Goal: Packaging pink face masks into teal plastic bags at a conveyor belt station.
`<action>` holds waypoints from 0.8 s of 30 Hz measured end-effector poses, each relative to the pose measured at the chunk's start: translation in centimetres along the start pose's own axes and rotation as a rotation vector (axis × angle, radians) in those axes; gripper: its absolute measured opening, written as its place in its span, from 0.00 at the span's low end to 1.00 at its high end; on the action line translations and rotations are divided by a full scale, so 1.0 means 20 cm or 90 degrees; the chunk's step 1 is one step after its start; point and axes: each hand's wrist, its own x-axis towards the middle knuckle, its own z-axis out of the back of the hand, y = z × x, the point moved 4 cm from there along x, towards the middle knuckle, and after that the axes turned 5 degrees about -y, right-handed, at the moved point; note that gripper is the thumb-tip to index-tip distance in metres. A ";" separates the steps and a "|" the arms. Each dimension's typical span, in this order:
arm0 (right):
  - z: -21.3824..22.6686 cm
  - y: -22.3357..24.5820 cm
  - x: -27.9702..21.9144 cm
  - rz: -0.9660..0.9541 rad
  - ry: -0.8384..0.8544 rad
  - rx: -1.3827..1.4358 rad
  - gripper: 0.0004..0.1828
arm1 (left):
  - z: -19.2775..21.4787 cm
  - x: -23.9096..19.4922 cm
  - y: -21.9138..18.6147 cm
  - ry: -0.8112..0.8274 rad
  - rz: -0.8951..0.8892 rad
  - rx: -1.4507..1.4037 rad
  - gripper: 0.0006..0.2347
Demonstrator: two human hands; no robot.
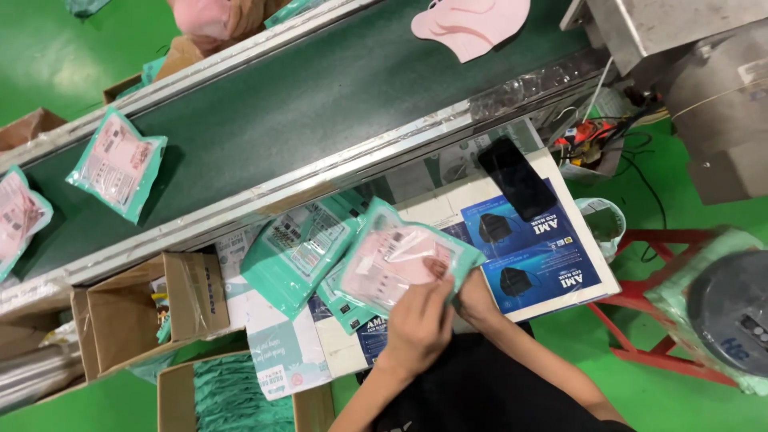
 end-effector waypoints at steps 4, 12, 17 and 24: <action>0.01 0.22 -0.01 0.089 0.065 -0.139 0.08 | 0.09 0.09 0.02 0.089 -0.023 -0.011 0.17; -0.31 0.61 -0.29 0.452 0.302 -0.742 0.13 | 0.06 0.02 0.30 0.187 0.078 -0.213 0.11; -0.43 0.64 -0.36 0.492 0.191 -0.687 0.16 | 0.07 0.03 0.25 -0.014 0.188 -0.200 0.09; -0.42 0.62 -0.38 0.630 0.116 -0.632 0.13 | 0.07 0.02 0.22 -0.043 0.204 -0.202 0.08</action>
